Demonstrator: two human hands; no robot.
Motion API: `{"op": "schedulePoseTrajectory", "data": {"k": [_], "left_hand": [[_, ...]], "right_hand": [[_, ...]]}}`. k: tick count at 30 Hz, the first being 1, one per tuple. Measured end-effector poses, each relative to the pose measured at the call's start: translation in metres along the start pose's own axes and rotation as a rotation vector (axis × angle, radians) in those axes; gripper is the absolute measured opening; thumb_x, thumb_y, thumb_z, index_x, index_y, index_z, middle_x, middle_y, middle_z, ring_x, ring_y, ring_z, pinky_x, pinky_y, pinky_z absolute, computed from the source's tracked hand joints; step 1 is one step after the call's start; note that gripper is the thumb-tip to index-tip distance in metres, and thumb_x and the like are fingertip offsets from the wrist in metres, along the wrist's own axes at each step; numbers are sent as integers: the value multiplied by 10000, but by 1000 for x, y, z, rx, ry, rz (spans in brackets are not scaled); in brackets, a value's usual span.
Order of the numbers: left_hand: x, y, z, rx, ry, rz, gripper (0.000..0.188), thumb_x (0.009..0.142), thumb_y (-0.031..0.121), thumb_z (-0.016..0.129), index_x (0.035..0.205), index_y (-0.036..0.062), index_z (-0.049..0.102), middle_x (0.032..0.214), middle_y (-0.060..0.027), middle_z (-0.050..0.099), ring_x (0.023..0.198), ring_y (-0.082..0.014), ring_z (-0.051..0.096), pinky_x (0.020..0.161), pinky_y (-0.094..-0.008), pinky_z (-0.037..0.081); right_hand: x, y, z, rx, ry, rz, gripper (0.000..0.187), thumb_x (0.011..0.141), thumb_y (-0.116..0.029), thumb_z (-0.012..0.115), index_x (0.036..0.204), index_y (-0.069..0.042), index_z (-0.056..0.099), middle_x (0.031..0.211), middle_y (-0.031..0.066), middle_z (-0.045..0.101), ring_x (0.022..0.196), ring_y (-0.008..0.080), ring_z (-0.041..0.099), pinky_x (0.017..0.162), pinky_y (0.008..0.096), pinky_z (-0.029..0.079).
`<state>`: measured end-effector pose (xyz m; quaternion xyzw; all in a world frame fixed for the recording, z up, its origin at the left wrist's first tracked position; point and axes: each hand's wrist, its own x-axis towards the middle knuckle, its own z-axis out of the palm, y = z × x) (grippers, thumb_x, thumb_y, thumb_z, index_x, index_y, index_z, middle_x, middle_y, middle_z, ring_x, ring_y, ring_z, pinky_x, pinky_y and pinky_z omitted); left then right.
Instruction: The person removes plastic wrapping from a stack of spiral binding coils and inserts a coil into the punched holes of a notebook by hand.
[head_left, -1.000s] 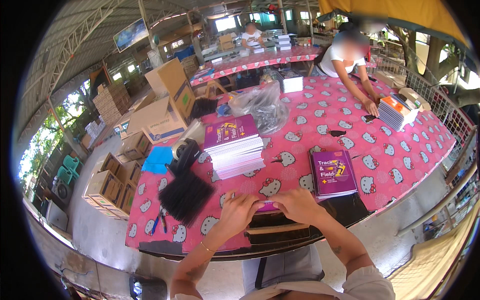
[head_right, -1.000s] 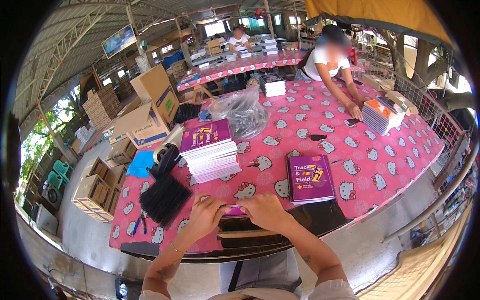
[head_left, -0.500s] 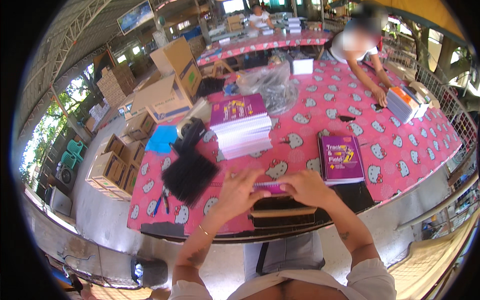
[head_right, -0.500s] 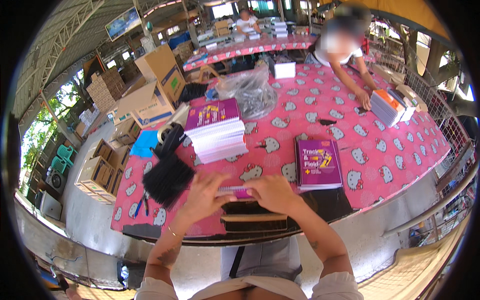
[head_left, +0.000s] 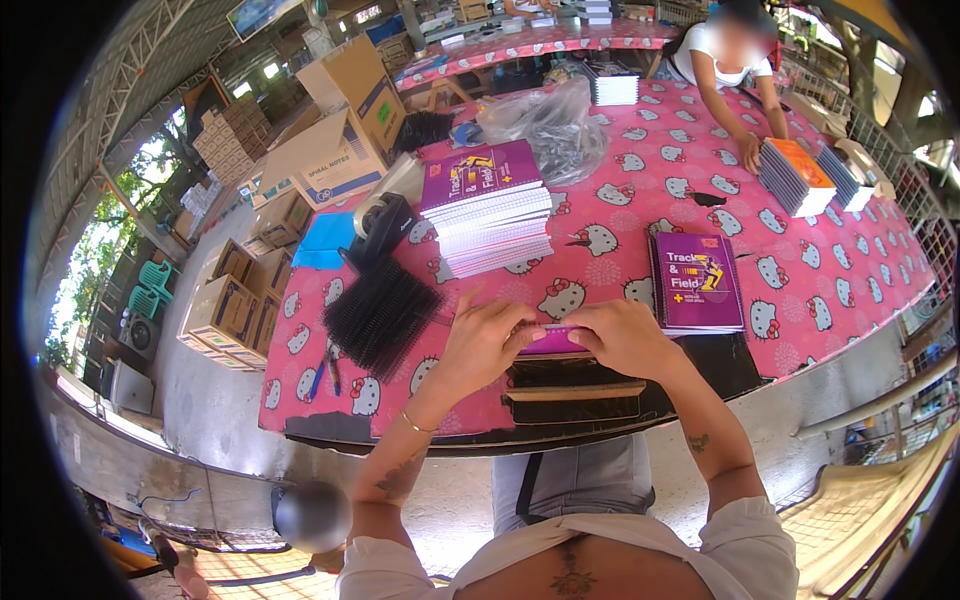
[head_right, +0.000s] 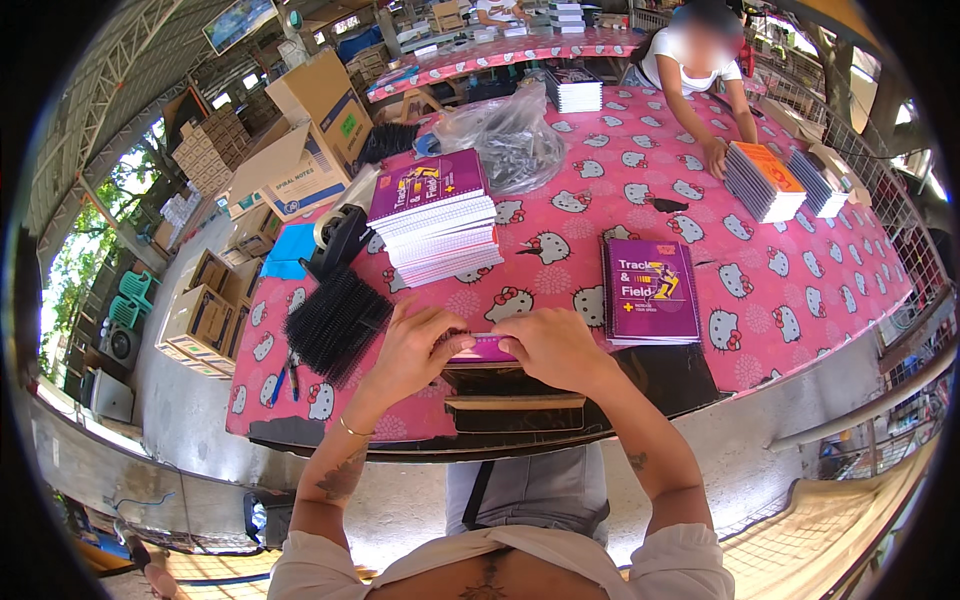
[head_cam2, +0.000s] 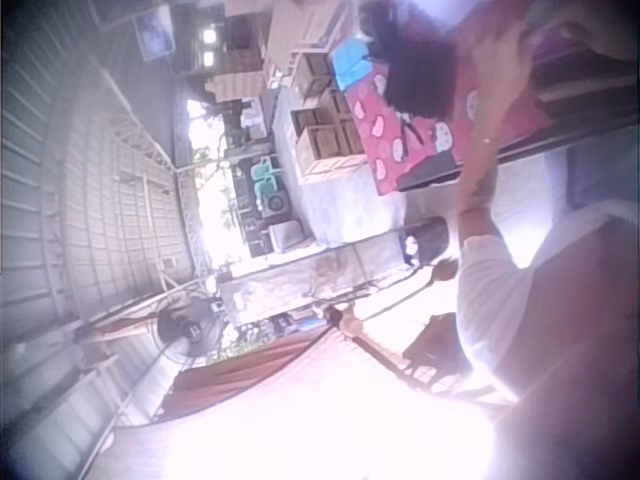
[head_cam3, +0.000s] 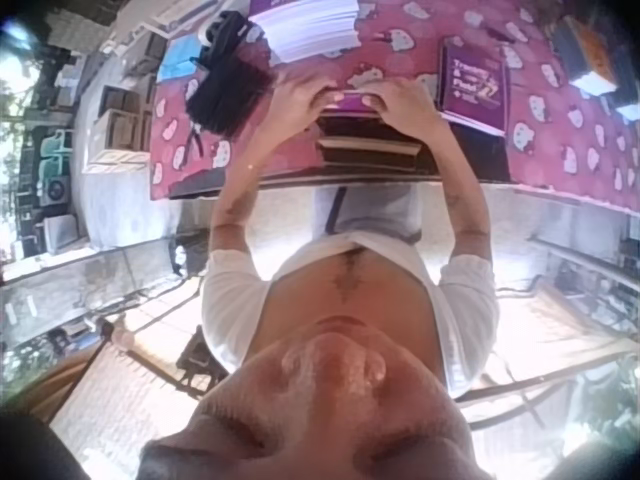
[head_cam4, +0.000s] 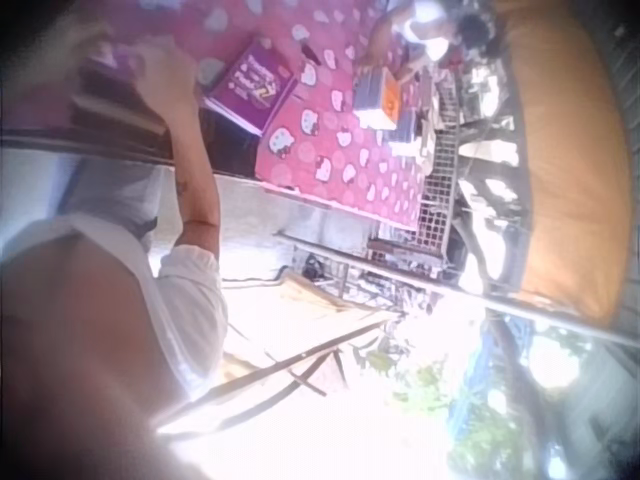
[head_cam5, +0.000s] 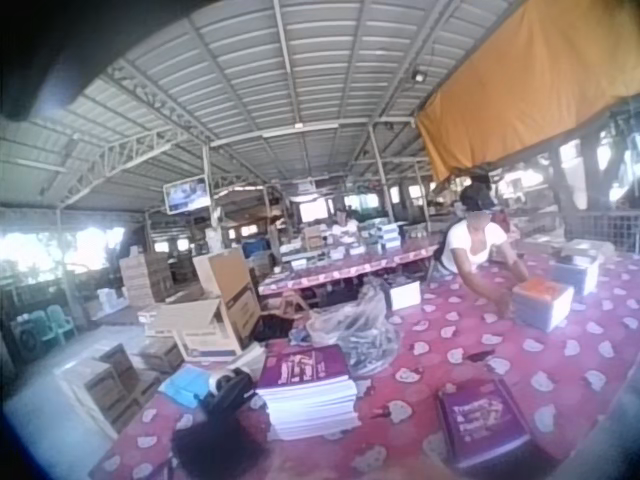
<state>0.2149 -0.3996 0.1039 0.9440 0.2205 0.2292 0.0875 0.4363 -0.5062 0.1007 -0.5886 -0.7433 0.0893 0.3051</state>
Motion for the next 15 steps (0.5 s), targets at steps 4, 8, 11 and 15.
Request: {"op": "schedulePoseTrajectory", "data": {"k": [4, 8, 11, 15], "left_hand": [[-19, 39, 42, 382, 177, -23, 795, 907, 542, 656, 1414, -49, 496, 1431, -271, 528, 1389, -416, 471, 1160, -634, 243], [-71, 48, 76, 269, 51, 4, 955, 941, 604, 558, 1509, -127, 325, 1594, -339, 300, 1522, -464, 245, 1189, -678, 130], [-16, 25, 51, 512, 141, -66, 957, 936, 597, 573, 1504, -133, 332, 1589, -358, 290, 1521, -479, 236, 1195, -672, 115], [-74, 55, 90, 220, 74, -24, 865, 987, 533, 529, 1534, -101, 310, 1617, -314, 276, 1532, -459, 216, 1189, -676, 132]], "right_hand": [[-2, 3, 3, -17, 15, -7, 163, 917, -196, 671, 1043, -114, 734, 862, 121, 721, 817, 353, 695, 682, 475, 527], [-2, -3, 4, -16, 36, -30, 152, 916, -194, 665, 1030, -119, 732, 862, 120, 722, 818, 351, 695, 681, 486, 525], [-3, -2, 1, -12, 22, -18, 167, 914, -193, 656, 1040, -113, 731, 892, 97, 734, 802, 339, 702, 689, 480, 537], [-4, -1, 3, -22, 68, -50, 177, 915, -201, 656, 1055, -119, 729, 895, 103, 734, 799, 335, 705, 685, 473, 539]]}}
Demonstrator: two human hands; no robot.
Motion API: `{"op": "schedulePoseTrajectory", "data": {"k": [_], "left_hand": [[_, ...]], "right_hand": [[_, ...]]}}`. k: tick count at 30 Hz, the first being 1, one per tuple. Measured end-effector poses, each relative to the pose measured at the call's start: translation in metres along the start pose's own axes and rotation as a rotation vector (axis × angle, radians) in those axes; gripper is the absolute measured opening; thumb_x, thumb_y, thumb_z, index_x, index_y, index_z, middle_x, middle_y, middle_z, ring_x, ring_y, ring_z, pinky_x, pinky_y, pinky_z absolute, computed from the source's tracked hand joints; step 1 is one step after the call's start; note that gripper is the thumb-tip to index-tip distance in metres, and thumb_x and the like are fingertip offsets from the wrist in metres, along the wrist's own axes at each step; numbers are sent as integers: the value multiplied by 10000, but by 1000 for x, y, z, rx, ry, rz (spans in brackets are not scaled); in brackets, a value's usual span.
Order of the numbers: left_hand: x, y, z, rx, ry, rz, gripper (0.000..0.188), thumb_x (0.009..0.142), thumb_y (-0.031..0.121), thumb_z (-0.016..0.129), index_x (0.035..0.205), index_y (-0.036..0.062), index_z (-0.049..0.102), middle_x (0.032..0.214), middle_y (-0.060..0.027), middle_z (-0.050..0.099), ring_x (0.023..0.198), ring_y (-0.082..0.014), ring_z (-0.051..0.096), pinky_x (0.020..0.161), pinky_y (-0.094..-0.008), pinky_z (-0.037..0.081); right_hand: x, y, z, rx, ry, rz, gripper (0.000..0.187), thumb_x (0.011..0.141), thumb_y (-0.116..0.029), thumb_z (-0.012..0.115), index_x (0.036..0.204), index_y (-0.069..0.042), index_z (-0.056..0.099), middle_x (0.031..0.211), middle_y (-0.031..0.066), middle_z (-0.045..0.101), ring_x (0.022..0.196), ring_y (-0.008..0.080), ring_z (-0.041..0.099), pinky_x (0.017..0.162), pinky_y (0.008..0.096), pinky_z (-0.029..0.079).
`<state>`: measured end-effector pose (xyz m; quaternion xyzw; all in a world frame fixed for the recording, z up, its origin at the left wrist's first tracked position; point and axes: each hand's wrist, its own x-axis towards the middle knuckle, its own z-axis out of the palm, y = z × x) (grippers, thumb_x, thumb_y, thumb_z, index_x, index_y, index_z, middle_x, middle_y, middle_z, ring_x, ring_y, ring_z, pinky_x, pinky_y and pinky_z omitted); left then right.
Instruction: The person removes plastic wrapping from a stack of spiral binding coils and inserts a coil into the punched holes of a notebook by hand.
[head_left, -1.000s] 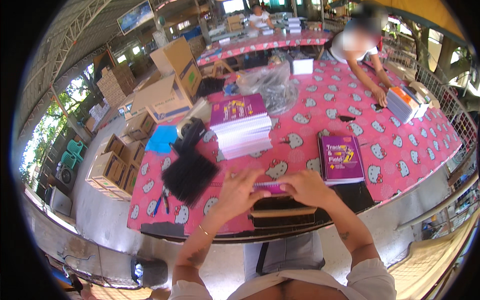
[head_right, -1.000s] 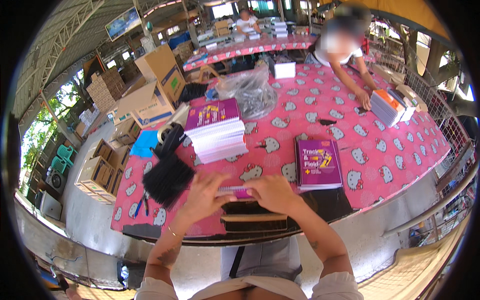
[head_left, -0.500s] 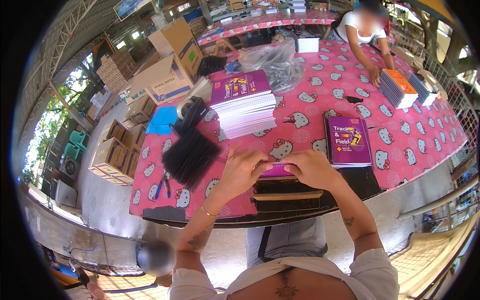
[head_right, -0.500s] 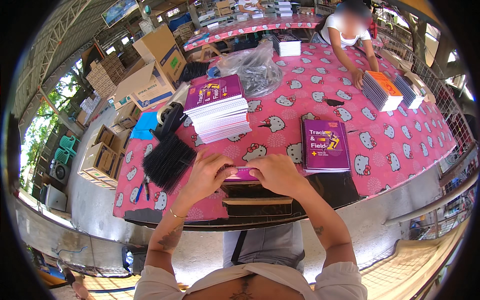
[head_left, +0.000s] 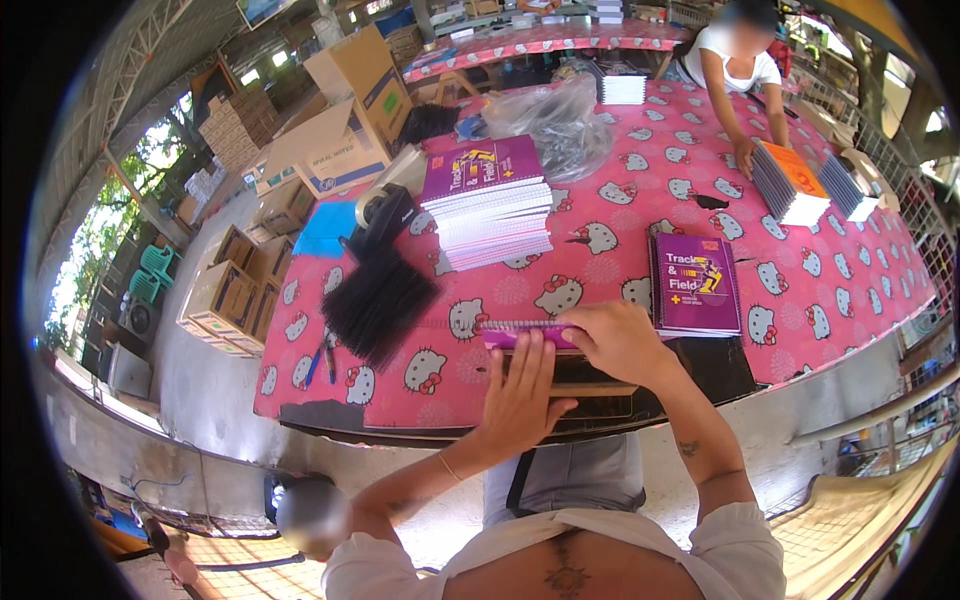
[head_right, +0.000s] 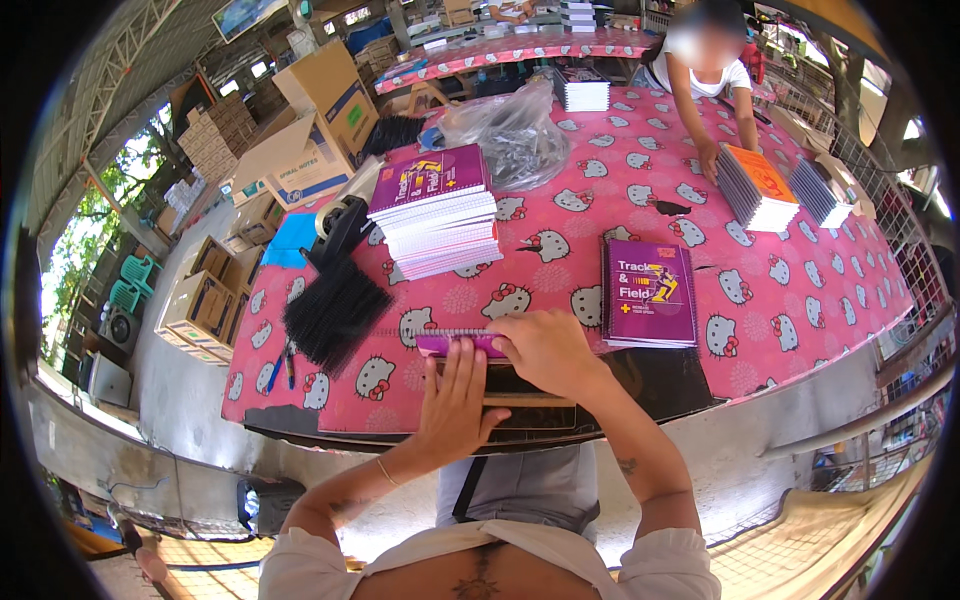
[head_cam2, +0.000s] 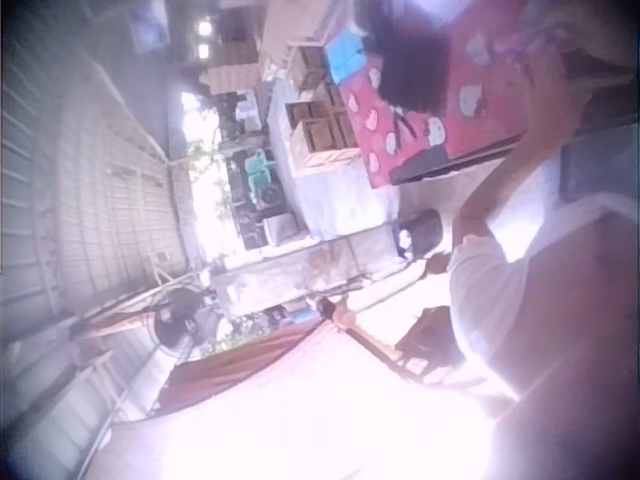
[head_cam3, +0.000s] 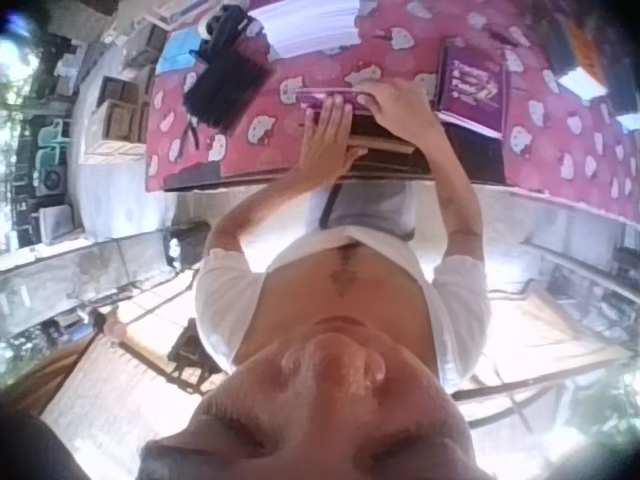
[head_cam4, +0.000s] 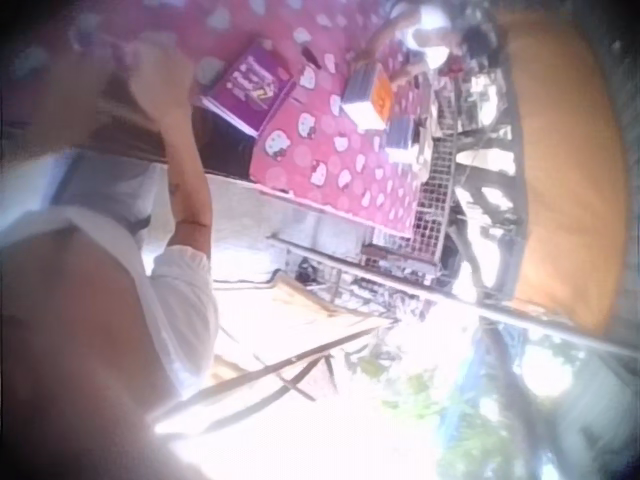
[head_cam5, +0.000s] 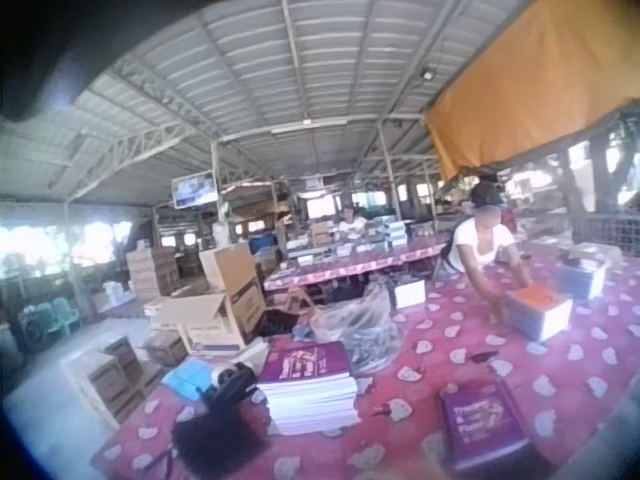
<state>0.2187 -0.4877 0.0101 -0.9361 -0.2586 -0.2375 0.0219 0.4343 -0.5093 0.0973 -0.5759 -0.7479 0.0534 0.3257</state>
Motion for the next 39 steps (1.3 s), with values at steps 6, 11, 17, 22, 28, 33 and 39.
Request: {"op": "schedulePoseTrajectory", "data": {"k": [6, 11, 17, 22, 28, 33, 39], "left_hand": [[45, -1, -11, 104, 24, -39, 871, 982, 541, 529, 1510, -125, 334, 1602, -340, 283, 1527, -470, 228, 1190, -673, 107], [47, 2, -33, -78, 153, -7, 585, 1000, 362, 577, 1433, -21, 487, 1431, -219, 534, 1348, -361, 491, 1178, -611, 207], [73, -32, -51, -208, 106, 84, 275, 952, 278, 686, 1142, 78, 684, 1028, -56, 726, 910, -243, 673, 1162, -553, 266], [48, -1, -24, 86, 129, -10, 733, 921, 465, 672, 1413, -51, 502, 1466, -284, 497, 1386, -437, 463, 1173, -642, 221], [47, -6, -16, 133, 94, -85, 966, 930, 632, 540, 1505, -121, 347, 1571, -364, 315, 1496, -509, 269, 1163, -699, 187], [20, 7, -4, 81, 28, -11, 905, 994, 635, 419, 1517, -101, 347, 1573, -343, 335, 1494, -484, 296, 1165, -682, 194], [2, 15, 7, 66, -45, 58, 944, 983, 618, 447, 1519, -142, 287, 1566, -377, 308, 1489, -527, 265, 1168, -694, 168]], "right_hand": [[-7, -4, -14, -100, -176, 129, 341, 889, -217, 706, 1221, -149, 666, 1011, 114, 741, 891, 319, 713, 740, 456, 548], [-47, 32, -19, 533, 120, 155, 651, 829, -66, 815, 1410, -89, 525, 1331, 133, 642, 1173, 226, 649, 946, 366, 533], [-53, 42, 37, 989, 197, 311, 176, 909, 4, 755, 1082, 25, 733, 978, 68, 755, 889, 75, 664, 795, 236, 534], [-46, 30, 43, 882, 288, 278, 186, 891, -30, 780, 1065, 25, 744, 945, 52, 760, 846, 79, 662, 777, 249, 540], [-51, 23, 53, 803, 316, 313, 215, 883, -55, 786, 1088, -1, 751, 938, 64, 768, 836, 68, 668, 759, 257, 543], [-50, 21, 56, 755, 333, 296, 220, 883, -68, 790, 1086, -2, 741, 926, 78, 768, 822, 61, 665, 741, 248, 540], [-53, 24, 37, 748, 196, 163, 234, 951, -68, 706, 1159, 40, 703, 941, 60, 753, 878, 95, 653, 796, 276, 529]]}}
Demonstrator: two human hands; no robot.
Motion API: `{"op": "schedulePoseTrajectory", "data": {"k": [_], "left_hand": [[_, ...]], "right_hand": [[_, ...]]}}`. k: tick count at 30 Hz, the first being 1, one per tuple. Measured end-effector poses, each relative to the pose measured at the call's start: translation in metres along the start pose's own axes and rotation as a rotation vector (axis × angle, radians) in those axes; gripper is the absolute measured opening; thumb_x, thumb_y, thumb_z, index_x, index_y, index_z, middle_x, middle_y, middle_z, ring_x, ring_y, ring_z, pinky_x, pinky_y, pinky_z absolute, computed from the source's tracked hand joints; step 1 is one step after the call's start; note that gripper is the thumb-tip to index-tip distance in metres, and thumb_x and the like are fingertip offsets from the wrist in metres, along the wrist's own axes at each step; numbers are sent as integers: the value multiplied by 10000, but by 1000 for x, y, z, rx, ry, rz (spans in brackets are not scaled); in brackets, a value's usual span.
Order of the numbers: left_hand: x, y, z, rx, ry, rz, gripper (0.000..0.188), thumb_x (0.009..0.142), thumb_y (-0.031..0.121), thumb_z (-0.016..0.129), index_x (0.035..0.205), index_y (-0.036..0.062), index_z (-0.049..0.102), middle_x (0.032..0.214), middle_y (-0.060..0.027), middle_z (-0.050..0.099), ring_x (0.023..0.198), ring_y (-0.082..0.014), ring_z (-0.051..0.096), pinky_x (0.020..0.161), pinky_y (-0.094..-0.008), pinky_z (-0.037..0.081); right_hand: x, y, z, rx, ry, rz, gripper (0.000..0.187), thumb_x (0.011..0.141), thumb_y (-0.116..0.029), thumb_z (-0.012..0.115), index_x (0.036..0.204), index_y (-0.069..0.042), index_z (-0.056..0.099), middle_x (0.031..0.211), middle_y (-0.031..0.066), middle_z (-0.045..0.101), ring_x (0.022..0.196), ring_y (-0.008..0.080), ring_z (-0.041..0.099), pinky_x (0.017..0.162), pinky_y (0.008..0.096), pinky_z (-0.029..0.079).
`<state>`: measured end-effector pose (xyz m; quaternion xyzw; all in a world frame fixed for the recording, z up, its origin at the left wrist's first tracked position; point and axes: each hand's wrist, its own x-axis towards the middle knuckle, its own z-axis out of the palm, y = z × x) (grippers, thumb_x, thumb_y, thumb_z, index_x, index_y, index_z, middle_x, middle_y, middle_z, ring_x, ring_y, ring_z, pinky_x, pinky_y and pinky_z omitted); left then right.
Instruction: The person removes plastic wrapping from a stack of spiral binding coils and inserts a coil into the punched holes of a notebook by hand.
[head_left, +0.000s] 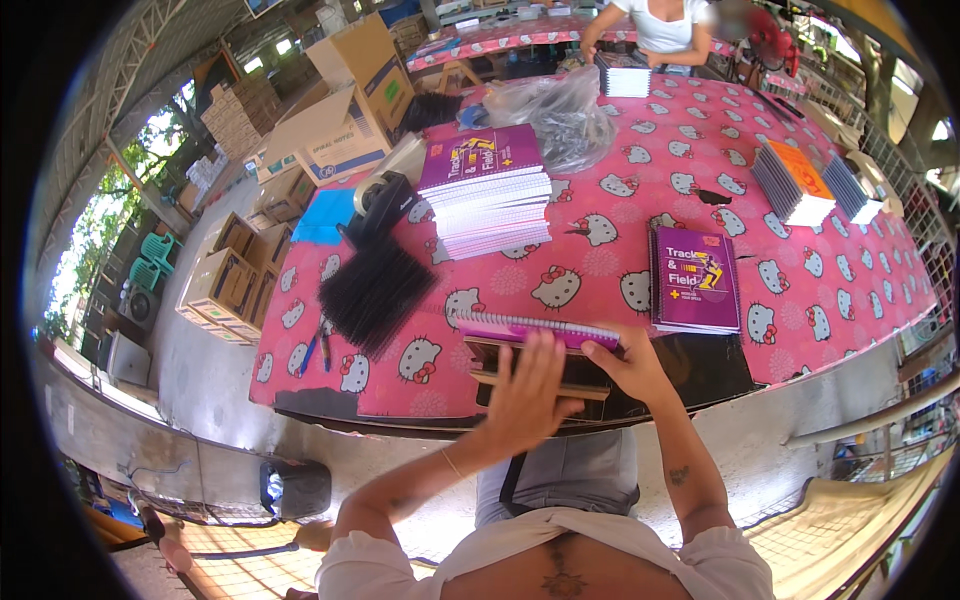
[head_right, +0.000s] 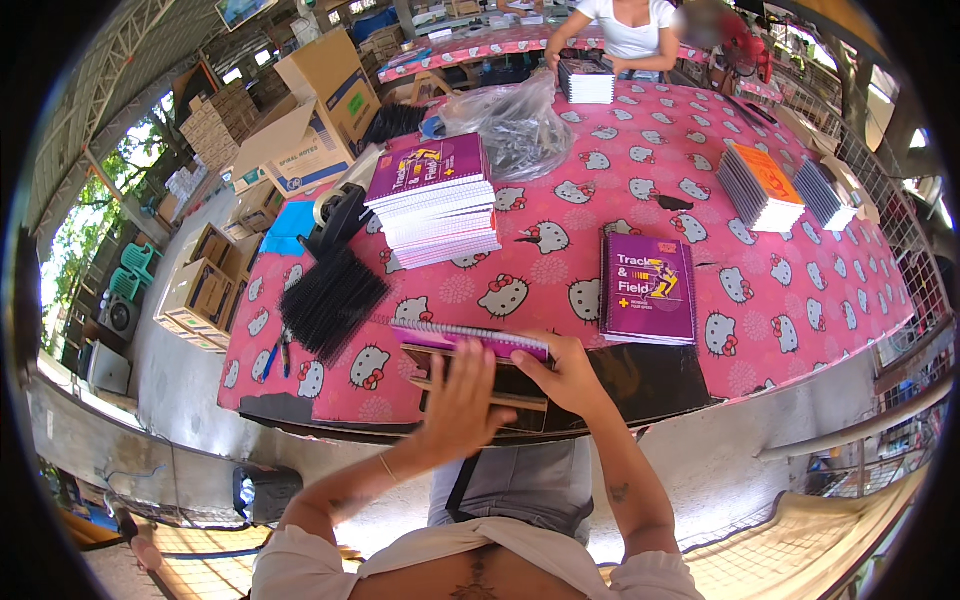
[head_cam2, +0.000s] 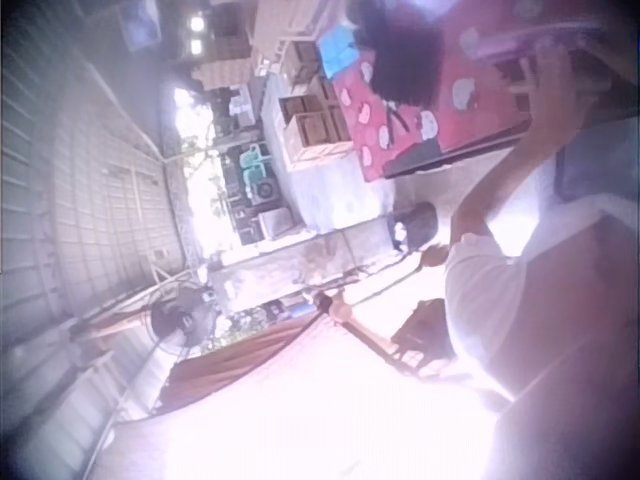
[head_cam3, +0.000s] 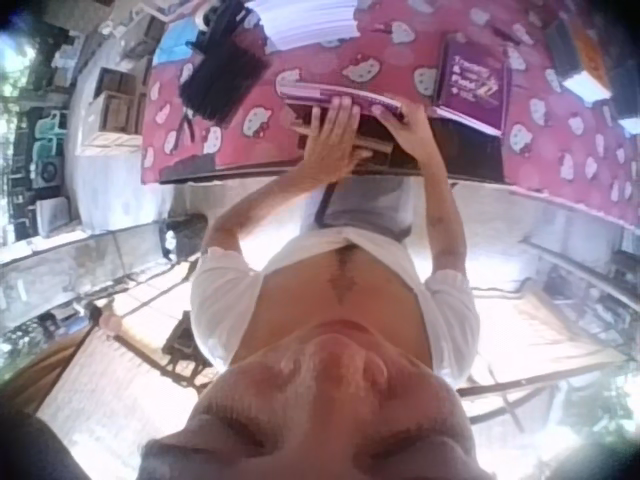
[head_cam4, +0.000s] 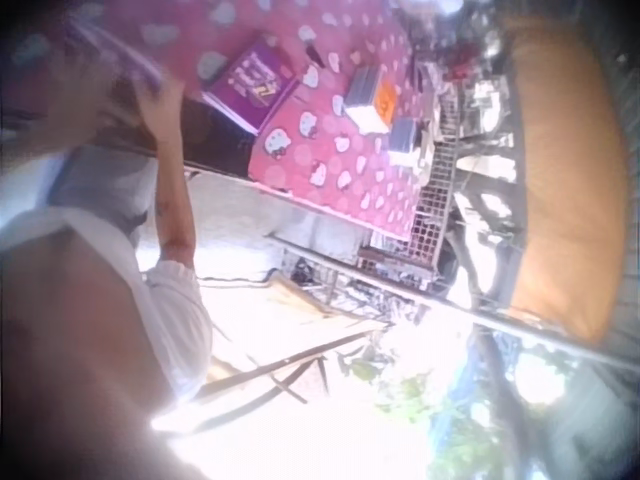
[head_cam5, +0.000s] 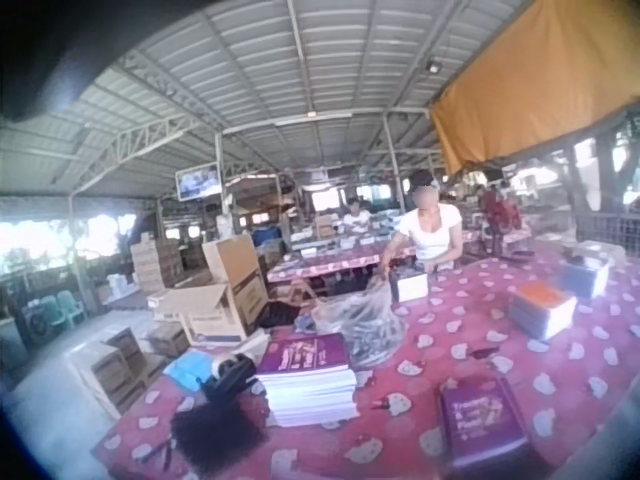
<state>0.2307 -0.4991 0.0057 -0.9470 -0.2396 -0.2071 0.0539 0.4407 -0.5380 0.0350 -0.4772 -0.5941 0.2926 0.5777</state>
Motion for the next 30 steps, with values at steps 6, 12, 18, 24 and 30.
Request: {"op": "schedulePoseTrajectory", "data": {"k": [6, 12, 18, 24, 30], "left_hand": [[52, -15, -25, 54, 172, -54, 943, 986, 618, 438, 1510, -154, 298, 1567, -381, 304, 1495, -533, 250, 1168, -701, 143], [73, -18, -31, -50, 187, -129, 937, 1029, 638, 332, 1519, -158, 277, 1583, -394, 258, 1503, -535, 226, 1165, -698, 148], [36, -3, -17, -74, 243, -104, 768, 1045, 479, 458, 1516, -115, 334, 1573, -327, 350, 1498, -458, 307, 1190, -642, 165], [67, -43, -53, -316, 249, 27, 152, 937, 240, 705, 990, 98, 722, 945, -17, 753, 955, -204, 726, 1179, -516, 257], [73, -41, -53, -39, 161, 82, 553, 980, 428, 617, 1340, 8, 586, 1400, -209, 584, 1391, -368, 491, 1179, -635, 196]], "right_hand": [[-4, -1, -5, -56, -108, 117, 257, 968, -58, 668, 1207, 33, 690, 1025, 109, 756, 904, 103, 641, 833, 294, 527], [3, -16, -3, -137, -110, 140, 293, 961, -70, 673, 1241, 14, 689, 977, 113, 769, 849, 92, 639, 799, 293, 536], [0, -3, 4, -67, -43, 43, 274, 949, -125, 703, 1193, -1, 710, 900, 163, 742, 728, 141, 634, 721, 307, 526], [3, -10, 1, -98, -69, 64, 267, 950, -116, 703, 1190, 1, 704, 889, 153, 728, 724, 153, 633, 699, 311, 517], [2, -4, -1, -104, -57, 23, 261, 943, -94, 704, 1184, 6, 698, 955, 175, 735, 758, 180, 664, 714, 320, 528]]}}
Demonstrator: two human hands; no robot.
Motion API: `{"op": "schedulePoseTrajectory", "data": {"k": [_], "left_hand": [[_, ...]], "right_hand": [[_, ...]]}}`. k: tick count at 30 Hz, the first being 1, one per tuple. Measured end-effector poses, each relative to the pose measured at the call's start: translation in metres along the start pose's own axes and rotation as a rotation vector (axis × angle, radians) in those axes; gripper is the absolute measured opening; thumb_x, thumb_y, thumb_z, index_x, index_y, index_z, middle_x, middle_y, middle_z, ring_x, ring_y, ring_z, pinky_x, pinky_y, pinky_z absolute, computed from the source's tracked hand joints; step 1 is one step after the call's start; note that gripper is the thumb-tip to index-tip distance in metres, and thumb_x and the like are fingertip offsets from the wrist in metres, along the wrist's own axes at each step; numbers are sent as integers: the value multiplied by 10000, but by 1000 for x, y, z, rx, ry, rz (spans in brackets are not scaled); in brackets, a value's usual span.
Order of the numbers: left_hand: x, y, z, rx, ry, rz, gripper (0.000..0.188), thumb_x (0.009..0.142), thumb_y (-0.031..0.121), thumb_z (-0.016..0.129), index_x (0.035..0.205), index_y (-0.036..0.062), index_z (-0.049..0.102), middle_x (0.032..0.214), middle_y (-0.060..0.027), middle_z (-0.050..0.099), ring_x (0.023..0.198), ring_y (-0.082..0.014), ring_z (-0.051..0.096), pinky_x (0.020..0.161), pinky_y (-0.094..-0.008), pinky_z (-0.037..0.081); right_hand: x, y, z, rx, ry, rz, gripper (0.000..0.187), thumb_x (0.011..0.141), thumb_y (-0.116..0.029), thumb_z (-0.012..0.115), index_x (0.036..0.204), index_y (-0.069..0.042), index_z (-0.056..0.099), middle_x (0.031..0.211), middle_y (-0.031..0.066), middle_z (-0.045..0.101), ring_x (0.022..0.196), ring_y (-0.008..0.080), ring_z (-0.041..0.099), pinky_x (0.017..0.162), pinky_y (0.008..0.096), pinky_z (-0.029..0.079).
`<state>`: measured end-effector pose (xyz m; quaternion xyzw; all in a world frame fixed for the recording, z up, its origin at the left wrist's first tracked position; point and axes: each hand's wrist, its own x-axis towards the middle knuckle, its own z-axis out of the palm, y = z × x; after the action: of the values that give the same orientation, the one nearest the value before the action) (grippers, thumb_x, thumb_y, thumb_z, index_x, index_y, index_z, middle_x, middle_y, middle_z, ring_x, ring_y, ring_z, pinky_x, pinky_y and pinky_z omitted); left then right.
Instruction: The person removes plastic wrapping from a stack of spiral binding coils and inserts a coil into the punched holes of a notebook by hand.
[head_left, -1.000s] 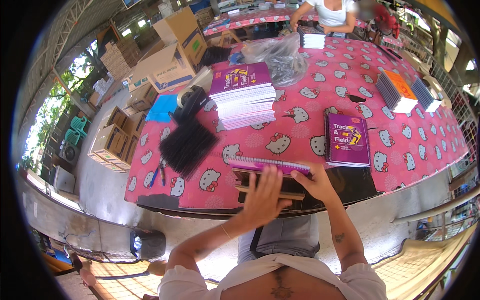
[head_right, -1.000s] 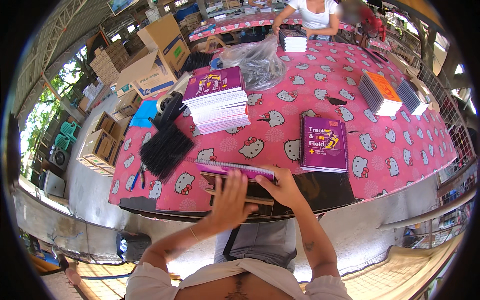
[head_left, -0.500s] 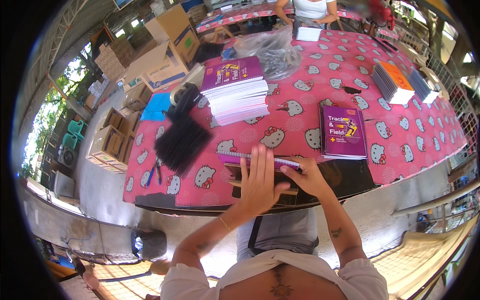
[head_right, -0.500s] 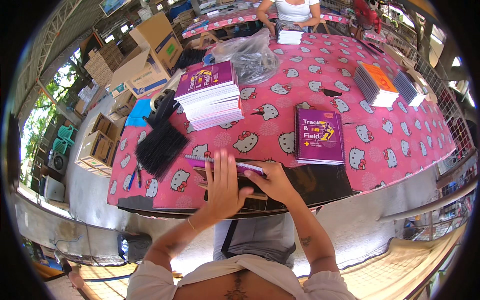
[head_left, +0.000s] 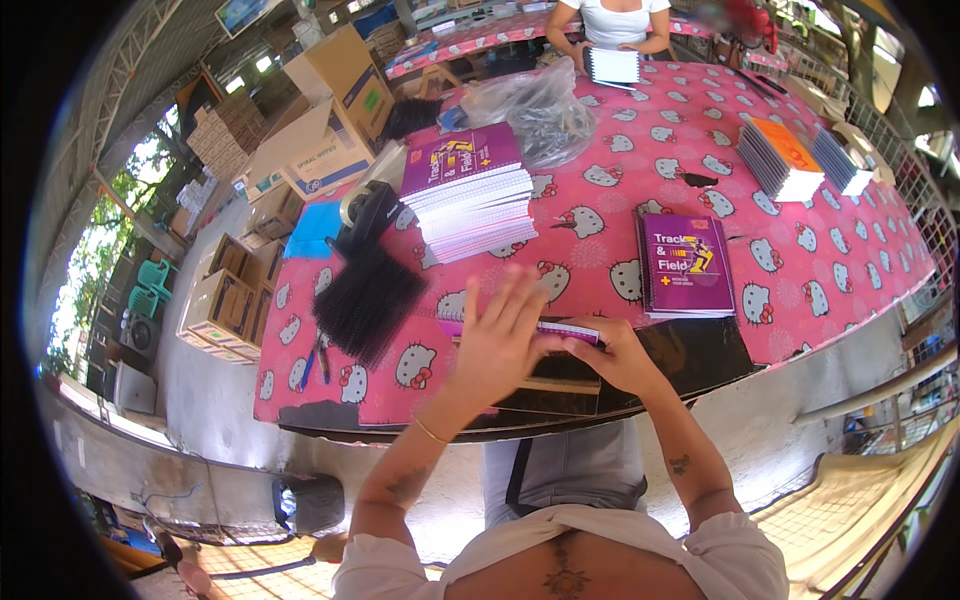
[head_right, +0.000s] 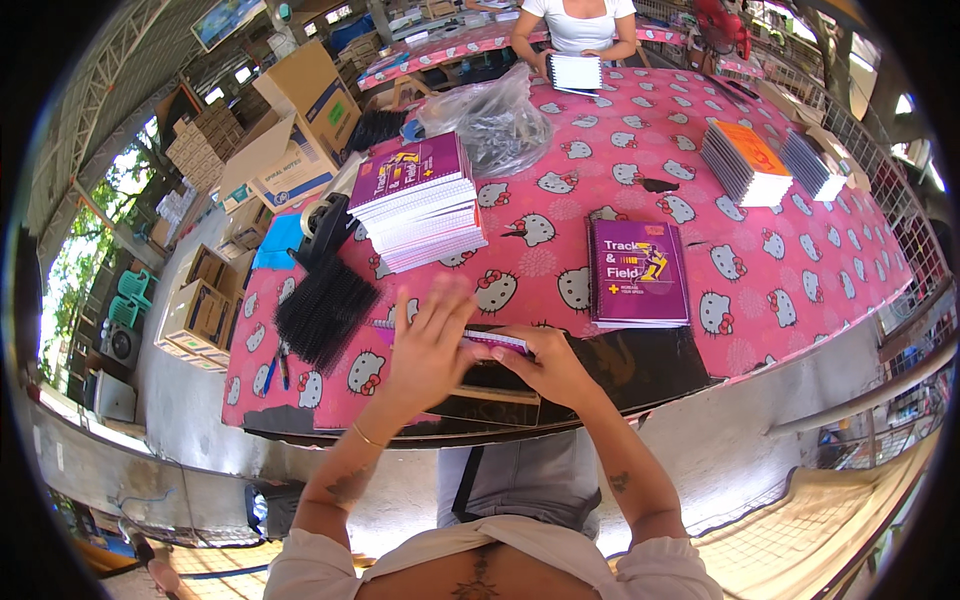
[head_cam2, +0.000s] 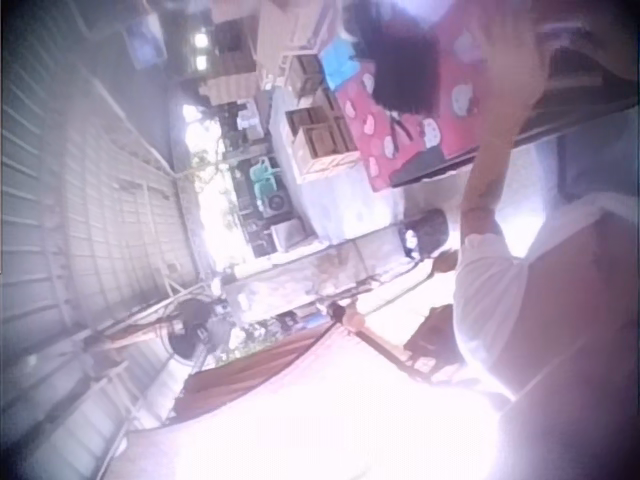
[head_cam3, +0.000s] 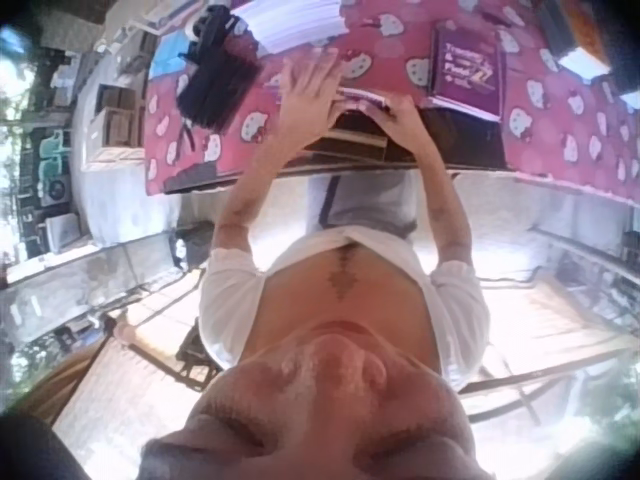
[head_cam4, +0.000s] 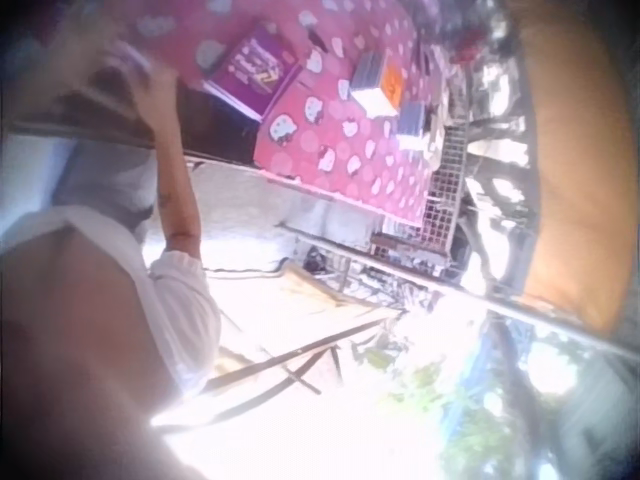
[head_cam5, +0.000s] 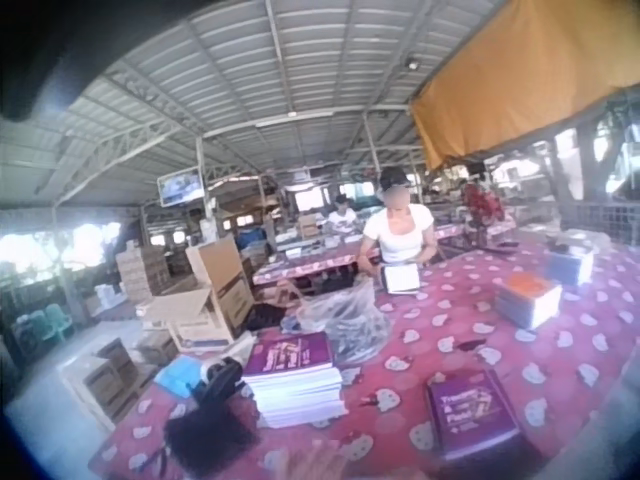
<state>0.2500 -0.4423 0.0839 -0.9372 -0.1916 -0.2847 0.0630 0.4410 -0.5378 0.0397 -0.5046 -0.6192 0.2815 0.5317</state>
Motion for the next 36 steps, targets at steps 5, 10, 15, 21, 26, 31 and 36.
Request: {"op": "schedulePoseTrajectory", "data": {"k": [5, 10, 15, 21, 26, 31, 36], "left_hand": [[-58, 37, 35, -14, -149, -47, 951, 982, 596, 504, 1521, -152, 274, 1576, -403, 258, 1490, -562, 226, 1164, -711, 136], [-32, 29, 35, 71, -74, -130, 941, 1002, 625, 424, 1521, -147, 284, 1594, -381, 248, 1488, -560, 231, 1172, -703, 129], [-32, 33, 41, 72, 85, -121, 934, 1010, 628, 390, 1526, -144, 284, 1592, -380, 256, 1502, -540, 220, 1176, -701, 123], [-56, 43, 49, -15, -72, 13, 907, 1032, 608, 334, 1525, -152, 280, 1595, -370, 265, 1507, -528, 222, 1175, -699, 110], [-24, 43, 31, -34, -77, -64, 899, 1032, 613, 330, 1520, -141, 299, 1594, -372, 266, 1513, -509, 229, 1178, -693, 113], [-25, 43, 33, -14, -82, -24, 913, 1024, 637, 333, 1523, -128, 312, 1601, -341, 289, 1516, -491, 243, 1191, -673, 97], [-45, 53, 31, -141, -19, 13, 780, 1020, 519, 501, 1495, -90, 397, 1565, -275, 406, 1513, -404, 318, 1207, -632, 115]], "right_hand": [[1, 2, 9, 44, 118, -94, 261, 932, -90, 712, 1174, 8, 702, 956, 179, 741, 749, 194, 661, 699, 327, 526], [-3, 0, 2, -44, 34, 77, 306, 921, -89, 719, 1209, 6, 688, 976, 183, 742, 792, 233, 696, 736, 341, 546], [-2, 2, 7, -15, 85, -89, 314, 912, -92, 718, 1214, -8, 690, 969, 192, 735, 801, 255, 717, 740, 350, 552], [-3, 3, 7, -74, 94, -140, 332, 873, -74, 723, 1196, -6, 692, 967, 203, 732, 813, 309, 729, 726, 355, 554], [-4, 5, 0, -24, 30, 47, 336, 876, -65, 706, 1201, 16, 677, 942, 223, 720, 798, 331, 723, 725, 358, 551], [-5, 5, 3, -66, 111, -123, 333, 883, -75, 713, 1201, 15, 675, 935, 228, 715, 780, 338, 716, 715, 370, 547], [-4, 10, 4, -73, 105, -175, 347, 887, -92, 721, 1215, 12, 676, 971, 210, 727, 809, 323, 729, 703, 360, 549]]}}
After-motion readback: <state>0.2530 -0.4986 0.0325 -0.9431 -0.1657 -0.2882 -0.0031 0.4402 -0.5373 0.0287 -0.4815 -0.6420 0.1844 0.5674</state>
